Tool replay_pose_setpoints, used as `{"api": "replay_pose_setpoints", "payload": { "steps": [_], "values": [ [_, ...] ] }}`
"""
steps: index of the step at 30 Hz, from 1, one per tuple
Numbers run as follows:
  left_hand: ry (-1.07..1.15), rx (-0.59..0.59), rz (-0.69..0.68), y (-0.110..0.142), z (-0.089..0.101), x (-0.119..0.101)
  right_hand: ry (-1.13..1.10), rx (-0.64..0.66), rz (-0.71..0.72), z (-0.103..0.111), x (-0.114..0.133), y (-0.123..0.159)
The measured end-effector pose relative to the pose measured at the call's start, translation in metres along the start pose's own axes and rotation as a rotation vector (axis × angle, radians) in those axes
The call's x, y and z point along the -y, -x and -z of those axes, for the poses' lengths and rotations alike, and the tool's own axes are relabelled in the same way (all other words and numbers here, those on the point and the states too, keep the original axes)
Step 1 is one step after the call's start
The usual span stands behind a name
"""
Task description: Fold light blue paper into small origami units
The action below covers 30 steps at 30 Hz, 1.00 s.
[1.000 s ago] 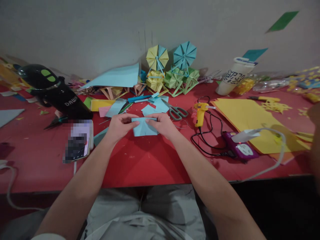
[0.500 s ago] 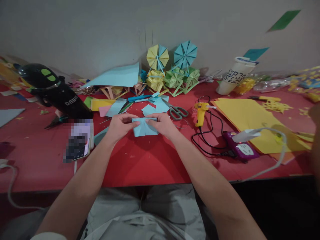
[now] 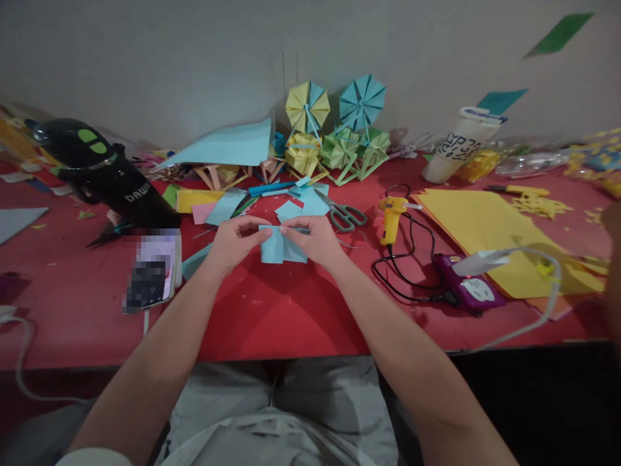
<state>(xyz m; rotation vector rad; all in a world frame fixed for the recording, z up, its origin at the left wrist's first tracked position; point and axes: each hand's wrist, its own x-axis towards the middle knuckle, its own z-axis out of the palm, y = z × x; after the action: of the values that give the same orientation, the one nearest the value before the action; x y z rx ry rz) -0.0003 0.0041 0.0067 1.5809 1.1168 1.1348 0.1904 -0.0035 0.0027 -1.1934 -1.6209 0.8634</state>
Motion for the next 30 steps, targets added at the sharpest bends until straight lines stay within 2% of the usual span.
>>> {"api": "replay_pose_setpoints", "payload": {
  "steps": [5, 12, 19, 25, 30],
  "values": [
    [0.084, -0.005, 0.053, -0.0014, 0.0007, 0.0010, 0.014, -0.045, 0.028, 0.0037, 0.0020, -0.0004],
    [-0.099, -0.127, -0.078, -0.0008, 0.0014, -0.0023, -0.018, -0.063, 0.103, -0.0017, 0.0004, -0.0021],
    [-0.019, -0.052, -0.042, -0.0001, -0.0014, -0.0028, -0.019, -0.135, 0.117, 0.0017, 0.0019, -0.0011],
    [-0.023, -0.064, -0.031, -0.0008, -0.0014, -0.0017, -0.012, -0.157, 0.116, 0.0014, 0.0038, -0.0019],
    [-0.010, -0.016, 0.010, -0.0004, -0.0015, -0.0016, -0.010, -0.189, 0.115, 0.0052, 0.0004, -0.0031]
  ]
}}
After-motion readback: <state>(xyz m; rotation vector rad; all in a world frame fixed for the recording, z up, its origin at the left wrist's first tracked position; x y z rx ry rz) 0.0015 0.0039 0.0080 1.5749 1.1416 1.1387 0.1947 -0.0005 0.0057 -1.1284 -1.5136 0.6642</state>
